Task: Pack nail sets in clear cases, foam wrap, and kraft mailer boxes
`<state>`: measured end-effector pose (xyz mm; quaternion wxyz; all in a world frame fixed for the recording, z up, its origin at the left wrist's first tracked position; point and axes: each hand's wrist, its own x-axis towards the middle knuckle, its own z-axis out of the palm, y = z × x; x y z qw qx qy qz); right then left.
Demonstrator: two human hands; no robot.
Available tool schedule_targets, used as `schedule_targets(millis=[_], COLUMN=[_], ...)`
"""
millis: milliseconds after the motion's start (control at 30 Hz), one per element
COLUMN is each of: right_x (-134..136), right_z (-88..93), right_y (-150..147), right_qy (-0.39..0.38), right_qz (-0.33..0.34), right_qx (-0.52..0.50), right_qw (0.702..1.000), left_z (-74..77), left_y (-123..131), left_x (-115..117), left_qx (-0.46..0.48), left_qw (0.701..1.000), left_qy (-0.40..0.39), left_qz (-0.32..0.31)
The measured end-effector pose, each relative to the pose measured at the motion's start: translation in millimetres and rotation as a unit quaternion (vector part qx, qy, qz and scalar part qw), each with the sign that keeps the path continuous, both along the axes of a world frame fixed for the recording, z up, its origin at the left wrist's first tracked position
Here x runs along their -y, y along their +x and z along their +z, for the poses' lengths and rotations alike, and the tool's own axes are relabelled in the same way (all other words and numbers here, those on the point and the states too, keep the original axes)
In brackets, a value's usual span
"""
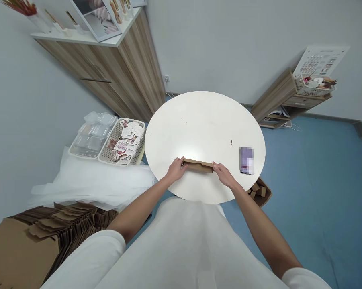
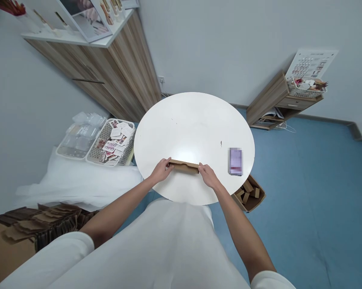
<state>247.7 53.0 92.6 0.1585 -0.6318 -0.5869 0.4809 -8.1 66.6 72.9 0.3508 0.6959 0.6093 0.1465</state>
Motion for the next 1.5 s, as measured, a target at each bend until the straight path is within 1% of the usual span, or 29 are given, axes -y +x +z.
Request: schedule_targets(millis=[100, 233, 400, 600, 700, 867, 1033, 1200, 1333, 1500], right_x=[-8, -12, -12, -10, -11, -10, -5, 0, 2, 4], right_z=[4.5, 6.4, 6.0, 2.9, 1.9, 1.7, 1.9, -2.6, -9.7, -13.5], right_y=[-4, -5, -3, -3, -4, -4, 0, 3, 2, 1], right_qy=[-0.006, -0.043, -0.087, -0.096, -0.105, -0.106, -0.106, -0.118, -0.13, -0.169], right_qz=[-0.018, -0.033, -0.059, -0.088, -0.1, -0.109, -0.091, -0.105, -0.114, -0.121], right_qx=[0.019, 0.016, -0.031, -0.082, -0.103, -0.116, -0.146, -0.127, -0.113, -0.166], right_qw=[1.0, 0.998, 0.994, 0.988, 0.984, 0.982, 0.979, 0.979, 0.978, 0.964], left_z=[-2.0, -2.1, -1.8, -2.1, -0.8, 5.9, 8.7, 0.7, -9.6, -18.8], left_y=[1, 1, 0, -1, -1, -1, -7, -13, -17, -21], left_x=[-3, -4, -4, -3, -4, -6, -7, -8, -10, -12], left_qx=[-0.028, -0.058, -0.017, 0.021, 0.042, 0.048, 0.088, 0.111, 0.136, 0.168], left_qw=[0.999, 0.998, 0.999, 0.999, 0.999, 0.999, 0.994, 0.987, 0.978, 0.959], left_qy=[-0.012, -0.004, 0.005, 0.021, 0.014, -0.016, -0.059, -0.108, -0.15, -0.227], left_qz=[-0.015, -0.017, -0.03, -0.024, -0.017, -0.001, 0.023, 0.052, 0.041, 0.036])
